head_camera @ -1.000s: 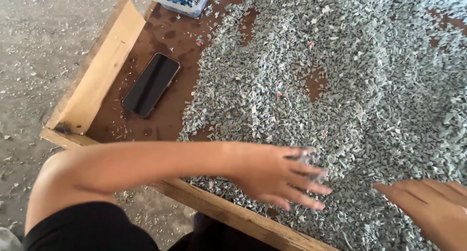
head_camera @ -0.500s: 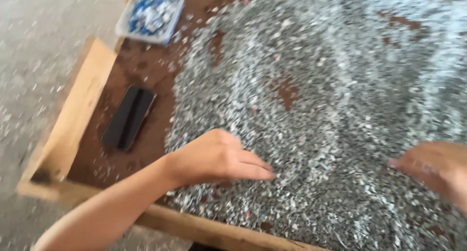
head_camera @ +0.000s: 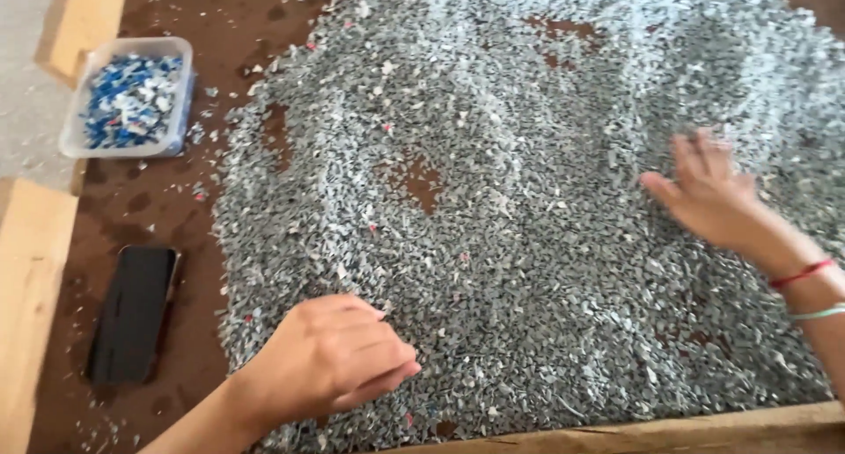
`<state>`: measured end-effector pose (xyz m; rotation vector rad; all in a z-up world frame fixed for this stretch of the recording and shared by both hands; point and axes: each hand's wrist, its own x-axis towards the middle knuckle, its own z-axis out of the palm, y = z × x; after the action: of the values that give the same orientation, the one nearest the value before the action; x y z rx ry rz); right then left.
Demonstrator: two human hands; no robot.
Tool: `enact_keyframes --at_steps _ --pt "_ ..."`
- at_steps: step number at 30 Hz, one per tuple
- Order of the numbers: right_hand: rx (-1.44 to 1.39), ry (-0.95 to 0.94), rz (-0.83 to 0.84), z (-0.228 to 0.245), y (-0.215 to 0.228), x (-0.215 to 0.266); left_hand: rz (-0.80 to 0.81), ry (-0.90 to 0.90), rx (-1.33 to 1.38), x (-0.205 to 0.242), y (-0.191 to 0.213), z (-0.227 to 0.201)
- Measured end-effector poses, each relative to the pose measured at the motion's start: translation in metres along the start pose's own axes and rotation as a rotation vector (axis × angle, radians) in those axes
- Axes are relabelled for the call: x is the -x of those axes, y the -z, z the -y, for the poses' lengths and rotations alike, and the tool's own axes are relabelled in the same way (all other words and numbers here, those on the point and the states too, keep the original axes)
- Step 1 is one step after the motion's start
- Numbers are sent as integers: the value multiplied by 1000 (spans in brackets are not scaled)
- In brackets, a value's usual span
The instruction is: The person sorts through a large pile of shredded plastic material on a wooden table, picking out specific pieces by hand and placing them into a small plastic container. A smartphone is visible on the table next to the pile.
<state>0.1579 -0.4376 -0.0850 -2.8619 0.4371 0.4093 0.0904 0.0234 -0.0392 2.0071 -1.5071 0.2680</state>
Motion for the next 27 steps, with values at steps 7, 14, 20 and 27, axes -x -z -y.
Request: enact_keyframes --at_steps 7,14,20,27 --pt "-23 693 -25 85 -10 67 31 -11 0 1 -2 0" --pt "510 1392 -339 92 -41 92 41 16 -17 3 -5 10" --pt "504 577 343 129 17 56 25 113 -37 22 -11 22" --pt "514 272 -152 -5 23 -5 28 81 -130 15 -4 11"
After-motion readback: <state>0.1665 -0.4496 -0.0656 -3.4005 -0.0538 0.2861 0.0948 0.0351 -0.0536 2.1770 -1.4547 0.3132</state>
